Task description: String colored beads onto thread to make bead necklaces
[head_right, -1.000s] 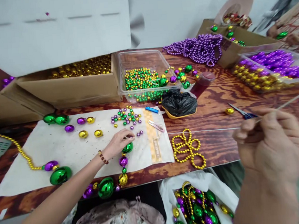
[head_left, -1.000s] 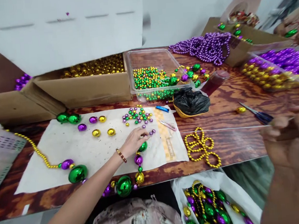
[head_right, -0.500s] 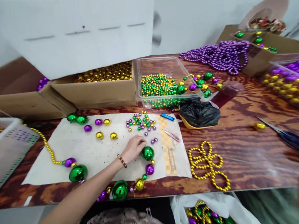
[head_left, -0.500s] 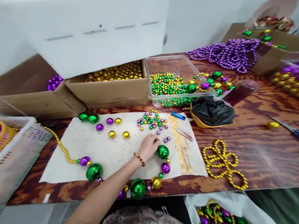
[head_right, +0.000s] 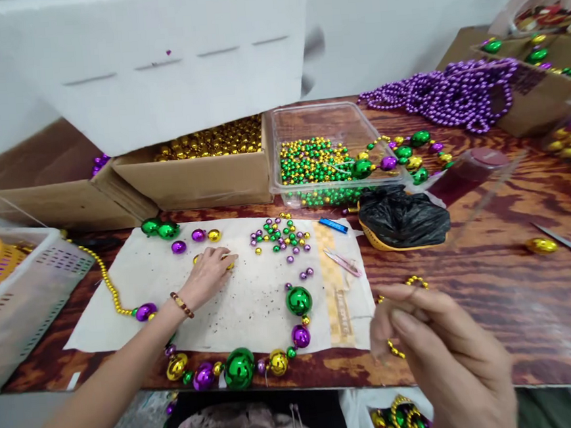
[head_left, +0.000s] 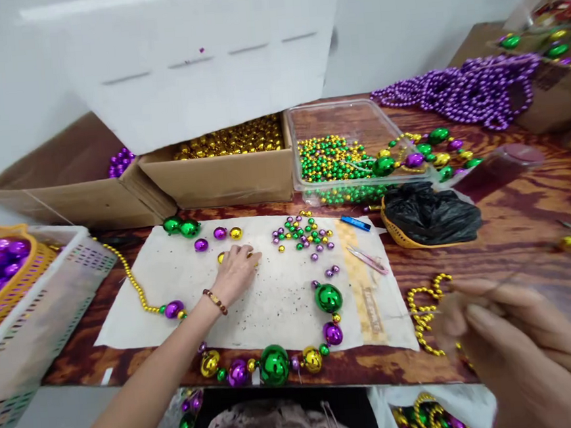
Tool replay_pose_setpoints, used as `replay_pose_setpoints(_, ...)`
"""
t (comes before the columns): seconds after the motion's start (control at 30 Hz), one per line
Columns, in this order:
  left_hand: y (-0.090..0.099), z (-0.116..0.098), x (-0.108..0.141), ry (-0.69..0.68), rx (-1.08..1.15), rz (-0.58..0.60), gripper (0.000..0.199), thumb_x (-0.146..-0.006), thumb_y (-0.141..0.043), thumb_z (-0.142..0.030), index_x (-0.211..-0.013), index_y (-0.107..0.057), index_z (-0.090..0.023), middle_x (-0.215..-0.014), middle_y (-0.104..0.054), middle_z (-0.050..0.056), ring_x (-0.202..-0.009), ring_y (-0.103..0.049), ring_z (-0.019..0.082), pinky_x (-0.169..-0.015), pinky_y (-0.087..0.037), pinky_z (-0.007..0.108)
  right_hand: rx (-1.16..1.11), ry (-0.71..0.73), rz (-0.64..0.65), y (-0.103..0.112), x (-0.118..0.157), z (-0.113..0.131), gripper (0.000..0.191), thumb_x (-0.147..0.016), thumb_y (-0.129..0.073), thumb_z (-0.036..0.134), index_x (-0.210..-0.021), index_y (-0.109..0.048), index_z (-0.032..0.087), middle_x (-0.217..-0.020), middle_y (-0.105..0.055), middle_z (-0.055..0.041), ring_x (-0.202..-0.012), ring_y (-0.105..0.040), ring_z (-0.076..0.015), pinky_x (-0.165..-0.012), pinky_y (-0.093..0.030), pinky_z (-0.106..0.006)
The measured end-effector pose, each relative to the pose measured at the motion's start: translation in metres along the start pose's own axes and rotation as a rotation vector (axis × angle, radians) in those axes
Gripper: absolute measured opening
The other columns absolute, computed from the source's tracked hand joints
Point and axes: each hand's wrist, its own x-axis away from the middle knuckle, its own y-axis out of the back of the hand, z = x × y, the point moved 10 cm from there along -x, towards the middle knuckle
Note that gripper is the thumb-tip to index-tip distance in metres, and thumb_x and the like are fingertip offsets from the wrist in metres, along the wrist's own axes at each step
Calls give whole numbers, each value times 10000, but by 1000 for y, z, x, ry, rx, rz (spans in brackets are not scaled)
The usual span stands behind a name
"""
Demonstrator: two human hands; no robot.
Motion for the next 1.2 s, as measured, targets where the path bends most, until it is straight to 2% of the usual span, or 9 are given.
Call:
replay_pose_setpoints(0.1,1,4,-3,42,183,-35,188,-850,-553,-96,-940,-684,-196,-1021,-643,109,-992,-563,280,-898,-455,448,-56,-69,101,-21,2,-20,178,-881,-691,198,-1042,-754,237,-675,-673,-48,-548,-644,-177,-423,-504,-241)
replay_pose_setpoints(0.17,5,6,-4,123,519,-97,121,-846,-621,-193,-955,-675,-192,-987,-644,82,-930,-595,245,-875,-478,415,-55,-139,76,-23,8,-40,115,-887,-694,207,-984,-753,219,-699,-701,-51,-568,-664,-172,-446,-526,-229)
replay_pose_setpoints(0.23,-3,2,-2,217,976,-75,209,-829,-684,-328,-986,-666,-193,-951,-653,55,-869,-626,215,-812,-509,378,-40,-208,87,-28,16,-60,77,-888,-701,232,-934,-752,198,-698,-717,-55,-562,-677,-168,-455,-535,-219)
replay_pose_setpoints(0.37,-22,-33,5,366,1682,48,411,-785,-753,-440,-1111,-673,-203,-926,-663,32,-826,-677,184,-716,-527,303,-12,-303,122,-36,34,-92,143,-900,-685,301,-911,-739,169,-672,-709,-46,-541,-682,-158,-462,-531,-203)
replay_pose_setpoints(0.47,-23,-60,4,407,1993,96,386,-803,-761,-412,-1110,-702,-186,-899,-665,29,-772,-668,135,-676,-518,241,31,-331,166,-43,51,-106,182,-936,-635,330,-947,-723,172,-659,-685,-21,-528,-666,-142,-495,-543,-205)
replay_pose_setpoints(0.57,-23,-81,1,483,2228,115,308,-824,-756,-371,-1047,-722,-161,-854,-666,21,-734,-660,118,-687,-541,235,106,-308,298,-58,71,-113,216,-978,-561,333,-986,-708,175,-618,-652,0,-496,-636,-132,-494,-529,-205)
replay_pose_setpoints(0.67,-23,-95,-2,574,2339,114,237,-878,-703,-355,-1006,-719,-156,-835,-679,24,-730,-660,117,-711,-560,245,205,-245,383,-69,84,-114,221,-997,-517,312,-982,-694,181,-582,-626,12,-469,-603,-124,-476,-488,-198)
replay_pose_setpoints(0.87,-23,-108,-4,621,2355,84,206,-908,-665,-355,-963,-706,-161,-835,-694,25,-738,-660,123,-717,-563,256,327,-139,393,-68,88,-107,214,-1007,-491,267,-1000,-687,182,-576,-621,19,-475,-590,-123,-485,-452,-199)
replay_pose_setpoints(1.2,-25,-116,-5,651,2341,89,201,-899,-680,-336,-981,-691,-152,-833,-676,14,-728,-653,112,-688,-563,244,361,-152,386,-61,86,-111,218,-1007,-490,260,-985,-687,171,-578,-619,26,-483,-593,-113,-506,-441,-192)
